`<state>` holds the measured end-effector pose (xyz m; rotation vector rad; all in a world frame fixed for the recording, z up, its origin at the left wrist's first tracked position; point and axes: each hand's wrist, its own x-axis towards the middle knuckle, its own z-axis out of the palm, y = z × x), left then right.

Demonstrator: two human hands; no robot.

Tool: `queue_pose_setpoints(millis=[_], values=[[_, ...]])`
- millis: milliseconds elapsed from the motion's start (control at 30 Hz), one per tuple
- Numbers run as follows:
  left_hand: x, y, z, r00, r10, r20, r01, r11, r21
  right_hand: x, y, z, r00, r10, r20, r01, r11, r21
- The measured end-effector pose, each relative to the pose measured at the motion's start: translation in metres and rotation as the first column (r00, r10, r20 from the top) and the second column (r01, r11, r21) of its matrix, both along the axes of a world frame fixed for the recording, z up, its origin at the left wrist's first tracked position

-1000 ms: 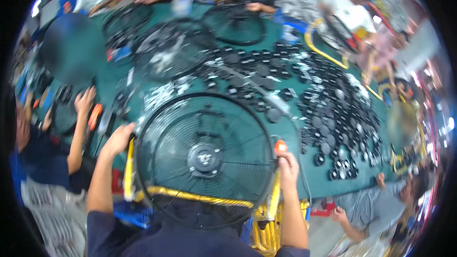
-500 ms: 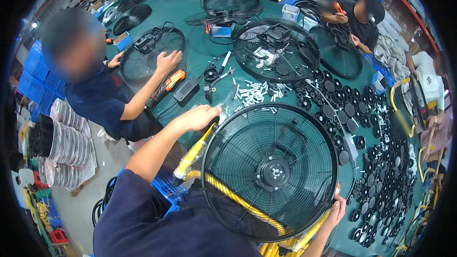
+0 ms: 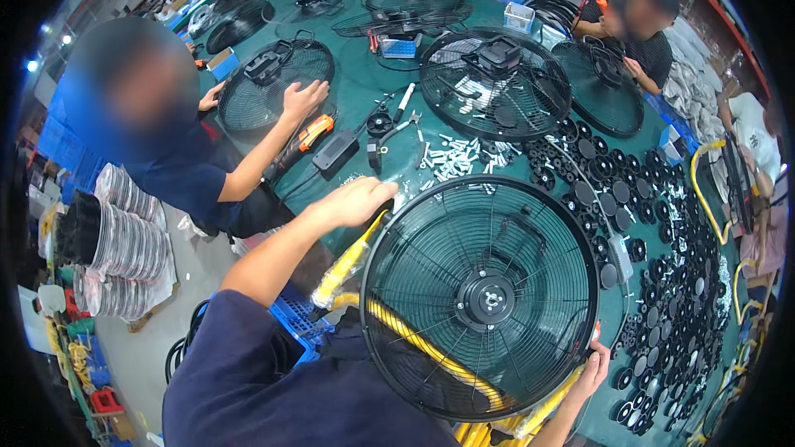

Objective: Assemble industrial fans by attaching the protective grill and base components.

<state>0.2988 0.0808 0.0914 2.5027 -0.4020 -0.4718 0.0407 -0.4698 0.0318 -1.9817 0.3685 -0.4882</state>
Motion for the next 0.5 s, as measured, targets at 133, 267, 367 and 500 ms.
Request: queue_pose_setpoints(millis=[133, 267, 367, 500], values=[[-0.029, 0.01, -0.047, 0.904, 0.206, 0.376, 0.026, 0.849, -0.528, 0.01, 0.003, 0.003, 0.995, 0.047, 0.09, -0.048, 0.999, 0.008], [-0.014, 0.002, -0.021, 0.987, 0.152, 0.047, -0.083, 0.746, -0.66, 0.005, -0.007, 0.0, 0.999, 0.036, 0.012, -0.035, 0.999, -0.039], [-0.002, -0.01, 0.013, 0.981, 0.188, -0.052, -0.195, 0.93, -0.311, 0.003, -0.012, -0.004, 0.999, 0.052, -0.011, -0.052, 0.998, -0.042], [-0.002, -0.006, 0.002, 0.996, 0.057, -0.072, -0.063, 0.995, -0.083, 0.002, -0.012, -0.01, 0.998, 0.039, 0.048, -0.039, 0.999, -0.02]])
